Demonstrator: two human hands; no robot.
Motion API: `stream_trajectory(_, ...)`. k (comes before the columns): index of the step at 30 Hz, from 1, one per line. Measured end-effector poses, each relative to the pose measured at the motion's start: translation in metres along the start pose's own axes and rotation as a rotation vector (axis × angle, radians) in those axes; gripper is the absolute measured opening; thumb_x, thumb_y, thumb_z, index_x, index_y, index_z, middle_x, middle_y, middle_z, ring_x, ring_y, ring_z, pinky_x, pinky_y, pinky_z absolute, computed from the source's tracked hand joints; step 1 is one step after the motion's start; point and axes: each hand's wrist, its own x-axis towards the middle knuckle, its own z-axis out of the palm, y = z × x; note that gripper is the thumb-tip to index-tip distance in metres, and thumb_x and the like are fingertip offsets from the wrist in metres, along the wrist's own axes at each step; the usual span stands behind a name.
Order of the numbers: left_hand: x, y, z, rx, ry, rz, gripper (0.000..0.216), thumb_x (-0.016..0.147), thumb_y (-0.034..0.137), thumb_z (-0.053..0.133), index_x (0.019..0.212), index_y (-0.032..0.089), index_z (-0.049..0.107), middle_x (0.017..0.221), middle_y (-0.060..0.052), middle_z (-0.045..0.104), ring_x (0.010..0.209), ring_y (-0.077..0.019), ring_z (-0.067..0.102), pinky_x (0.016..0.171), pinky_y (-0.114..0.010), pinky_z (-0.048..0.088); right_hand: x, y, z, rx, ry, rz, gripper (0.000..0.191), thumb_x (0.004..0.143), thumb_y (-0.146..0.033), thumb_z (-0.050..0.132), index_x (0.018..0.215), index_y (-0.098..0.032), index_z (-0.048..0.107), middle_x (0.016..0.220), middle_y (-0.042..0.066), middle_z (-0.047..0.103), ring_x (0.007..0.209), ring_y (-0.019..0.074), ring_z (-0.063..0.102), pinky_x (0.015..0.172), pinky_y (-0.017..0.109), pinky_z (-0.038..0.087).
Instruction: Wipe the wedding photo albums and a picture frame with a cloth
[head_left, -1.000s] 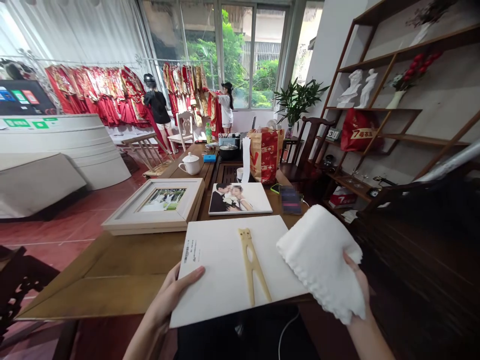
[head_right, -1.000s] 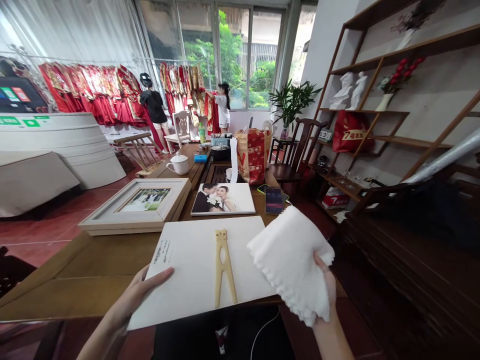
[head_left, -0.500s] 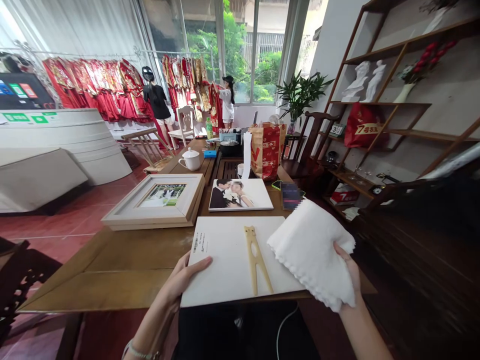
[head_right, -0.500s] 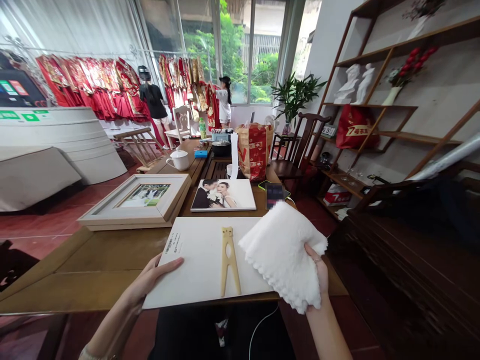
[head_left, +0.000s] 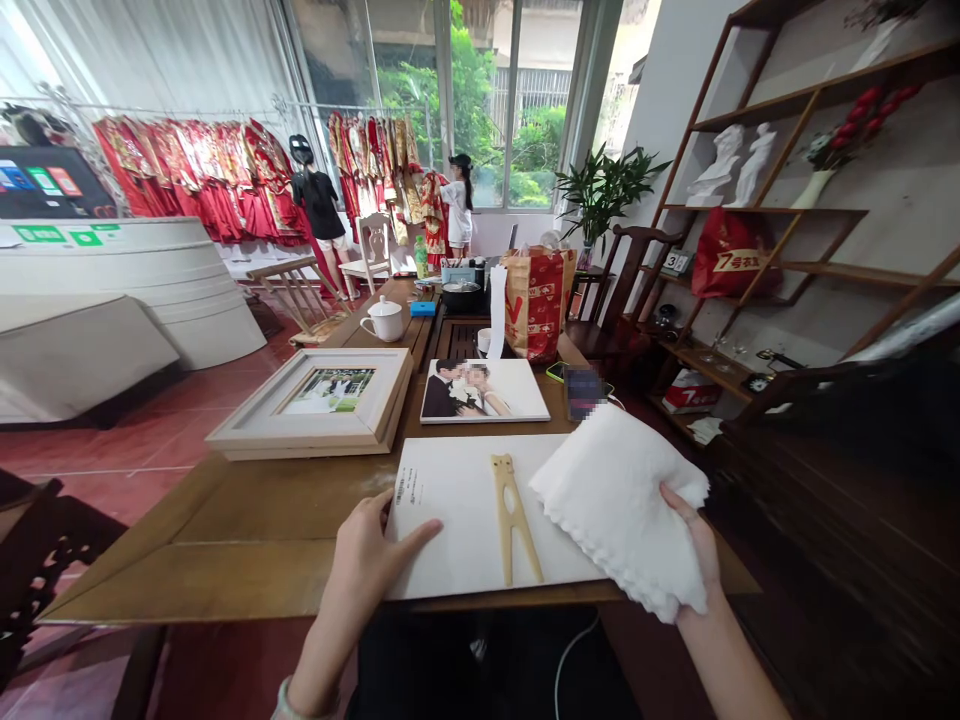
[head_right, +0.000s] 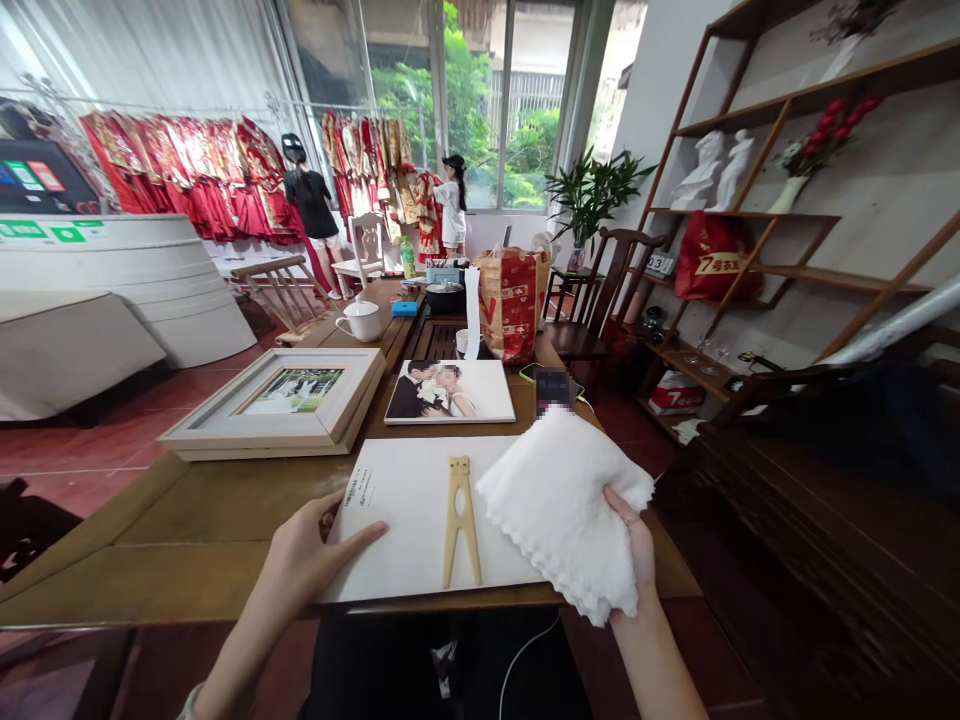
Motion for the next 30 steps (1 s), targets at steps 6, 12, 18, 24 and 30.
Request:
stream_trajectory(6,-0.009,0.002,0.012,0.13,0.058,0.011,0.058,0.072,0.054,0.064,0.112,0.012,0.066,0.095,-0.013,0.07,0.092,-0.0328,0.064,0.079,-0.038,0.047,0.001,0.001,0.001,-0.009,0.009,-0.024,0.02,0.08,-0.029,0.057,0.09,-0.021,0.073,0.096,0.005,0.076,0.107,0.0293,0.064,0.103,0.048,0.043)
stream_trajectory(12,-0.01,-0.008,0.016,0.092,0.121,0.096,0.063,0.074,0.057,0.062,0.118,0.012,0.063,0.114,-0.016,0.066,0.114,-0.0379,0.054,0.094,-0.045,0.045,-0.003,-0.009,0.003,-0.018,0.056,-0.033,0.018,0.079,-0.027,0.058,0.085,-0.019,0.073,0.092,0.007,0.076,0.106,0.0311,0.064,0.102,0.049,0.045)
stream_trajectory(18,0.012,-0.017,0.017,-0.138,-0.057,0.402,0.049,0.089,0.042,0.051,0.133,0.021,0.051,0.152,-0.01,0.035,0.139,-0.0285,0.033,0.112,-0.043,0.031,-0.023,-0.05,0.01,-0.136,0.176,-0.81,0.032,0.071,-0.021,0.065,0.102,-0.027,0.069,0.113,0.001,0.07,0.114,0.0296,0.059,0.103,0.046,0.045)
stream_trajectory(24,0.016,-0.014,0.022,-0.025,-0.134,0.525,0.053,0.086,0.039,0.056,0.134,0.018,0.051,0.149,-0.012,0.04,0.143,-0.0317,0.025,0.114,-0.051,0.025,-0.023,-0.047,-0.002,-0.769,0.081,-0.953,0.049,0.054,-0.016,0.068,0.103,-0.022,0.071,0.118,0.004,0.068,0.118,0.0369,0.053,0.106,0.05,0.037)
stream_trajectory(30,0.017,-0.018,0.022,0.007,-0.119,0.547,0.055,0.087,0.039,0.056,0.138,0.021,0.047,0.15,-0.009,0.04,0.143,-0.0298,0.025,0.114,-0.05,0.026,0.0,-0.01,0.016,-1.208,-0.365,-0.936,0.065,0.057,-0.012,0.047,0.116,-0.028,0.067,0.126,-0.002,0.063,0.124,0.0281,0.051,0.114,0.043,0.026)
